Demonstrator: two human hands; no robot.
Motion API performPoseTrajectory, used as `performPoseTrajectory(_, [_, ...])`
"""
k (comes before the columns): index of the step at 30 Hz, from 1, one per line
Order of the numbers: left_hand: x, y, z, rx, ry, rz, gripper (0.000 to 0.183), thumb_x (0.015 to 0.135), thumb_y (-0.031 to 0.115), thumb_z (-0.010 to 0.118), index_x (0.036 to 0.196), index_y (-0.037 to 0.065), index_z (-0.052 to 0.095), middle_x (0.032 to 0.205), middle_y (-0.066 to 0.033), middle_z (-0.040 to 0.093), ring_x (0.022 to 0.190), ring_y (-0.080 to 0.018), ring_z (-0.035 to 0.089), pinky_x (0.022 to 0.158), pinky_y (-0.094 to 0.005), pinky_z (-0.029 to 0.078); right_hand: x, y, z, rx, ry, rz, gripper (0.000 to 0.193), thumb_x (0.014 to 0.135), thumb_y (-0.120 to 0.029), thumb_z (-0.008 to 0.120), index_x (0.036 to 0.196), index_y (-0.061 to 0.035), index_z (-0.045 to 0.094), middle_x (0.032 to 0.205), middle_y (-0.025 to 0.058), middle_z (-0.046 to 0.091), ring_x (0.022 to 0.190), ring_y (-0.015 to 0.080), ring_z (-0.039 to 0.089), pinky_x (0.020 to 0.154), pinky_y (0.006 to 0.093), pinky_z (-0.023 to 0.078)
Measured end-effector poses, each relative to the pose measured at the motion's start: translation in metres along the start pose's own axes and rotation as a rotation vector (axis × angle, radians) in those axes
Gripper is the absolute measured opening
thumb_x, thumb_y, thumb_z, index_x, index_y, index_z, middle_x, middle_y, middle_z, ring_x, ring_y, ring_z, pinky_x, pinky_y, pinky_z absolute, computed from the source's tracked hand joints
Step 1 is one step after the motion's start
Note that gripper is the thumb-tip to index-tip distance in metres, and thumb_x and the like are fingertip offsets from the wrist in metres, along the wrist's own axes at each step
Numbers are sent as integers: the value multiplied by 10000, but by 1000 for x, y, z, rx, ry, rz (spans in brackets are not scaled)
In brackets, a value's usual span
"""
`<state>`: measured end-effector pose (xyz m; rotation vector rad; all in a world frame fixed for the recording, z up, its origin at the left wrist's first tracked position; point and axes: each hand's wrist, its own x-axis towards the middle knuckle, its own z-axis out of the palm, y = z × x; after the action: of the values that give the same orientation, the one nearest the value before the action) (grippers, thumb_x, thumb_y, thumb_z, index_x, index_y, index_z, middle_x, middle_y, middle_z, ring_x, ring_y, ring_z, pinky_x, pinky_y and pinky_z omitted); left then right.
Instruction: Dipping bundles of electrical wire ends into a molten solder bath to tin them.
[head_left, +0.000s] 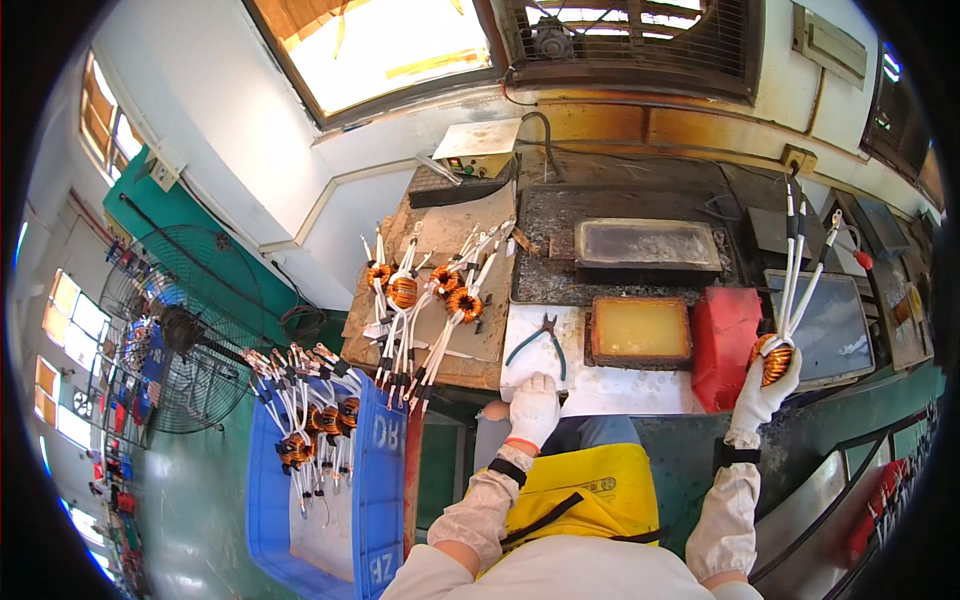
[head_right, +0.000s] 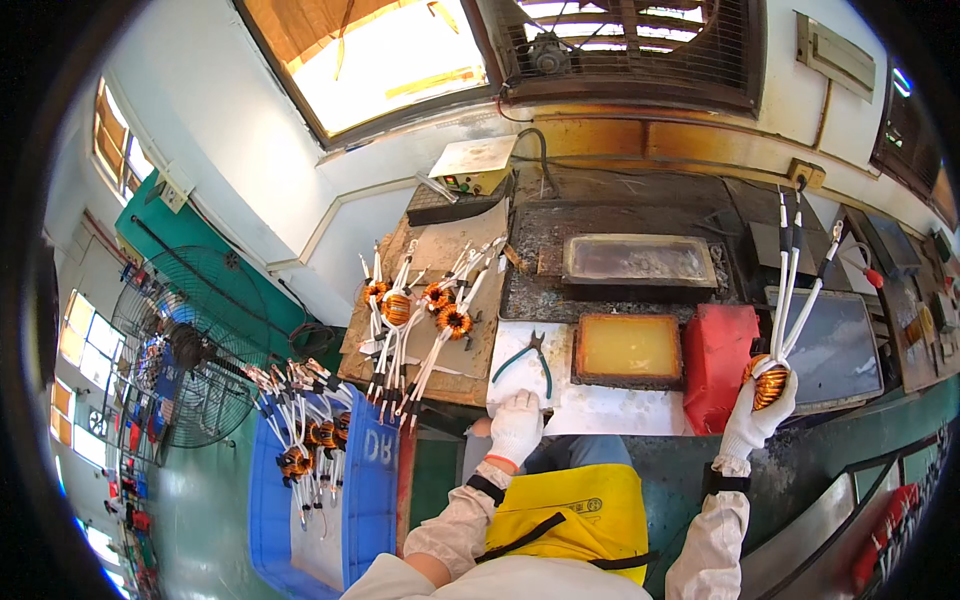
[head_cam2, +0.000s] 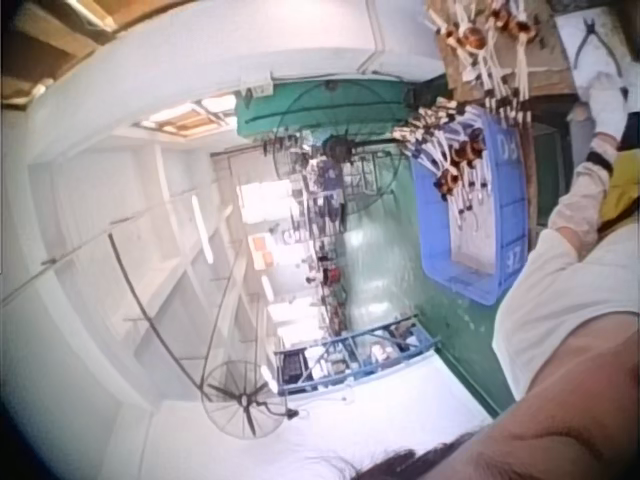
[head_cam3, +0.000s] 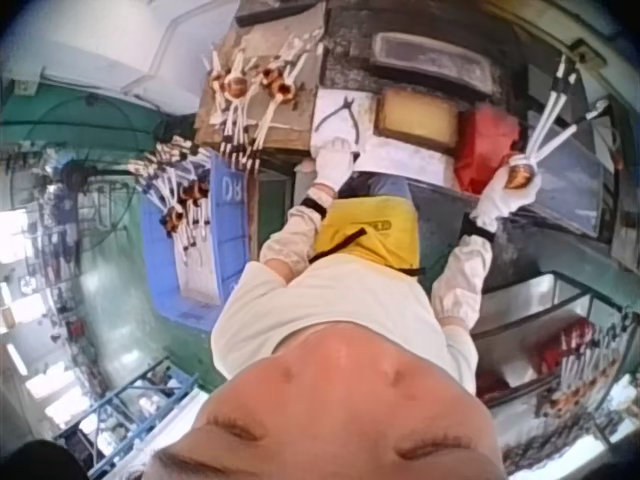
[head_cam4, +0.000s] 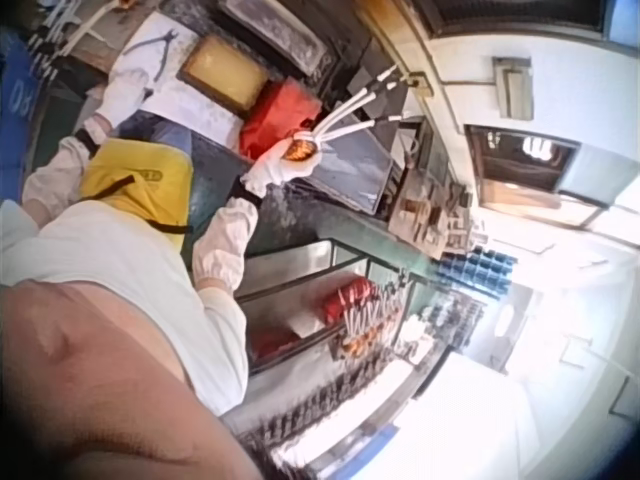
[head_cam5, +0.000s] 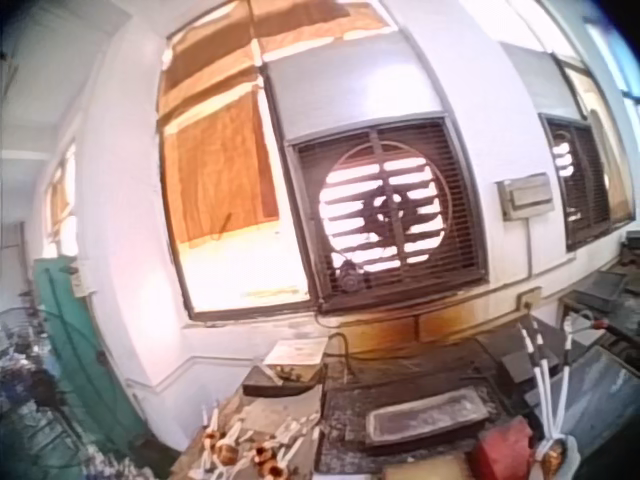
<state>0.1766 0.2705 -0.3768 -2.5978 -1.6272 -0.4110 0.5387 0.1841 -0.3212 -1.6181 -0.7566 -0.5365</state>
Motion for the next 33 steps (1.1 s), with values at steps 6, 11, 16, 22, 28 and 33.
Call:
performPoseTrajectory(6, [0,3,-4,19,25,-21,268,772,160,588,995,14,618,988,-137,621,864,-291,617,760,-384,507,1,1,-2,-29,5,17,613,832,-25,681,1382,-11,412,1306,163,471,1200,287,490,1034,371,385])
performPoseTrajectory(11, [-2,0,1,6,-9,-2,291,765,170,590,1016,26,620,1018,-141,619,888,-281,618,764,-386,505,1,0,-2,13,-14,25,602,834,-20,677,1373,-2,411,1292,168,475,1189,288,494,1030,373,390])
performPoseTrajectory(16, [-4,-2,6,31,37,-5,292,765,172,589,1015,24,621,1013,-137,623,891,-279,620,768,-382,504,0,-1,0,27,-14,21,606,837,-15,669,1379,0,399,1289,169,475,1189,291,493,1032,373,389])
performPoseTrajectory(22, [0,0,6,19,58,14,274,765,170,584,990,20,630,988,-138,633,890,-277,623,768,-385,501,6,-10,-1,37,17,18,623,766,60,682,1331,24,423,1201,167,520,1107,279,540,988,374,428])
performPoseTrajectory(28, [3,-3,1,19,-86,13,198,765,197,582,880,42,626,911,-133,626,820,-284,624,729,-410,490,13,-45,-1,140,59,2,405,784,5,676,1168,14,545,1073,125,558,979,198,545,850,327,452])
performPoseTrajectory(33, [-4,-8,-6,-8,67,91,204,775,203,598,895,38,615,869,-118,605,810,-290,610,724,-415,491,3,-37,-3,-95,-59,20,595,764,-1,693,1306,5,449,1194,172,507,1106,287,543,978,367,428])
